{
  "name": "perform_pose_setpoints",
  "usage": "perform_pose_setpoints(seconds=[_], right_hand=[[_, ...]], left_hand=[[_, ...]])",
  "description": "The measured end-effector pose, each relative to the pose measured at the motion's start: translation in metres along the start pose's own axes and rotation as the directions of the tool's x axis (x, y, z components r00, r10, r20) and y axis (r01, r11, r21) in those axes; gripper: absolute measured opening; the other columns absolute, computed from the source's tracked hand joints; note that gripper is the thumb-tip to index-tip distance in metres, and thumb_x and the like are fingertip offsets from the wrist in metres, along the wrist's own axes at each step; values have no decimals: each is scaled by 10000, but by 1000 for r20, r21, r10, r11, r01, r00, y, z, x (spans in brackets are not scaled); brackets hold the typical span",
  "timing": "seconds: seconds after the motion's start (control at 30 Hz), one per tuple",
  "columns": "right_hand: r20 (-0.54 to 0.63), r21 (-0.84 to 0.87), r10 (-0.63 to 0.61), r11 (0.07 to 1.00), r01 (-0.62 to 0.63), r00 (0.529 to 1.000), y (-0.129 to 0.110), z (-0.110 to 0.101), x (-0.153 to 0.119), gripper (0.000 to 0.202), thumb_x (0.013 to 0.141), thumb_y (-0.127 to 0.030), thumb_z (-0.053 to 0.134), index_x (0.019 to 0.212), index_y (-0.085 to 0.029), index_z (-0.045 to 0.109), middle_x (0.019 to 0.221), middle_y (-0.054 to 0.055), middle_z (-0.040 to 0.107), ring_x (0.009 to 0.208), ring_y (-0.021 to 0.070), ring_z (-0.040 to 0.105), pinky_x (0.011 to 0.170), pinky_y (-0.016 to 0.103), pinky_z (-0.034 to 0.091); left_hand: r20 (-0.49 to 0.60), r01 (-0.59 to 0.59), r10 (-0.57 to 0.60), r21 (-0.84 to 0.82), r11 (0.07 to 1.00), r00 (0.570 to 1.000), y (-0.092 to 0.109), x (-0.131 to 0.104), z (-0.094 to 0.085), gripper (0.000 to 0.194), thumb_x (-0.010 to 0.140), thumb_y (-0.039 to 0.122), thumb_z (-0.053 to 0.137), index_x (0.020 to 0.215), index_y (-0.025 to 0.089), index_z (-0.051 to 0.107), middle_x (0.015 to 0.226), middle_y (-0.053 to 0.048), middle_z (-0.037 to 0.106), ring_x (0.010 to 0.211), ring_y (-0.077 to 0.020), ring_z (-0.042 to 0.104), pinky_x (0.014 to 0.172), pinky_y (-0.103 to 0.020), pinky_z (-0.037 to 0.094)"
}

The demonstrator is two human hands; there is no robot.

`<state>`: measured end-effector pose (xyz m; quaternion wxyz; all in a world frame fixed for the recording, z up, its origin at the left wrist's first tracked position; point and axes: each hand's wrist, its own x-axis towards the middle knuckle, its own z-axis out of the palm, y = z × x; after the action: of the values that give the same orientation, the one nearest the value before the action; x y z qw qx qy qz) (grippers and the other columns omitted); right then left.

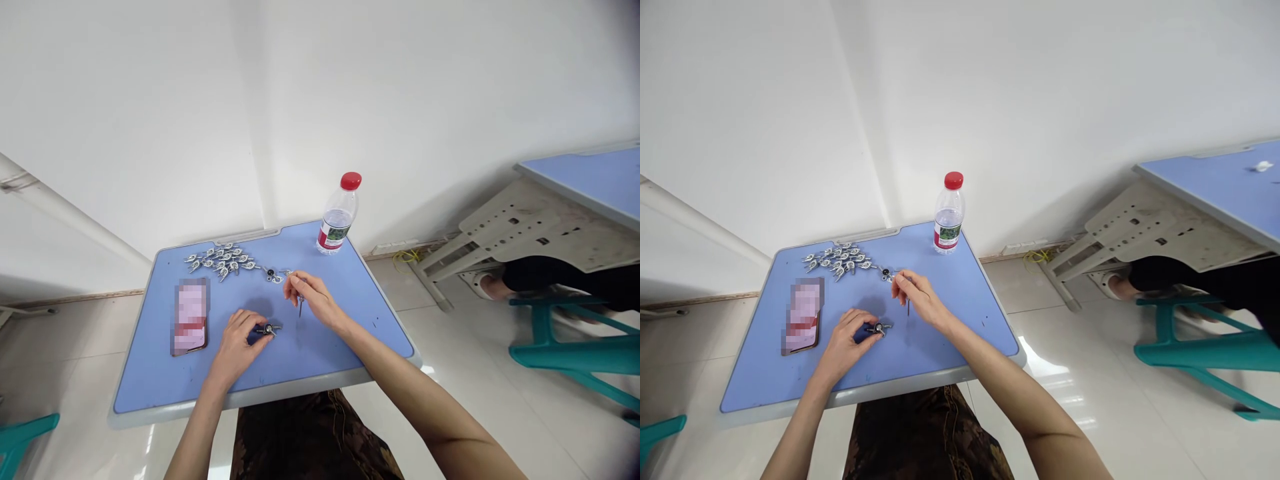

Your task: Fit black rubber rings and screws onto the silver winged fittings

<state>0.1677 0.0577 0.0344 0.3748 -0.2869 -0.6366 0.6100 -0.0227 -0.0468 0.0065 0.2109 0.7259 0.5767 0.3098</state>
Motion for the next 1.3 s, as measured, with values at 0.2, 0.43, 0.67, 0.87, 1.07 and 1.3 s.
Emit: perform_pose_setpoints(seconds=[0.2, 0.43, 0.67, 0.87, 1.07, 1.3], right_hand=[[-78, 27, 46, 999, -44, 996, -3, 3, -1, 380, 917, -458, 418, 664, -177, 457, 651, -7, 491, 569, 92, 392, 516, 222, 335], [20, 68, 43, 997, -44, 999, 1, 9, -3, 382, 918, -509, 427, 748, -173, 497, 723, -13, 508, 519, 72, 457, 497, 226, 380], [-118, 26, -10, 1000, 13, 993, 6, 2, 1, 281, 865, -436, 564, 759, -177, 534, 692, -24, 510, 541, 79, 473, 530, 230, 400], [-371, -26, -90, 996, 86, 924, 9, -18, 10, 262, 866, -412, 561, 741, -184, 522, 680, -25, 517, 538, 86, 476, 520, 232, 389], [-425, -285, -182, 957, 60, 887, 10, -25, 13, 229, 902, -385, 492, 799, -190, 558, 723, -8, 562, 586, 103, 477, 558, 239, 395], [-297, -709, -419, 699, 96, 858, 19, -31, 19, 145, 876, -209, 485, 866, -194, 629, 799, 40, 623, 749, 170, 540, 708, 305, 430]], left_hand=[[-11, -35, 35, 12, 999, 999, -3, -1, 2, 96, 834, 258, 618, 916, 209, 631, 893, -46, 645, 865, -206, 558, 797, -360, 438], [-3, -35, 35, 24, 999, 999, -3, -1, 2, 95, 840, 259, 614, 921, 208, 624, 902, -45, 641, 866, -203, 561, 785, -358, 451], [4, -20, 20, 34, 999, 1000, -3, -1, 3, 102, 836, 254, 616, 927, 208, 631, 899, -42, 644, 864, -199, 561, 795, -358, 456], [14, -35, 35, 31, 999, 999, -7, 0, 4, 118, 847, 261, 598, 944, 214, 646, 917, -49, 646, 882, -206, 565, 810, -369, 462], [34, -21, 21, 11, 1000, 999, -5, 0, 2, 148, 846, 231, 581, 981, 221, 640, 946, -52, 645, 906, -212, 567, 859, -401, 451], [17, 11, -10, -58, 998, 1000, -1, -1, -2, 257, 833, 140, 519, 1056, 221, 614, 937, -43, 636, 918, -203, 569, 840, -371, 463]])
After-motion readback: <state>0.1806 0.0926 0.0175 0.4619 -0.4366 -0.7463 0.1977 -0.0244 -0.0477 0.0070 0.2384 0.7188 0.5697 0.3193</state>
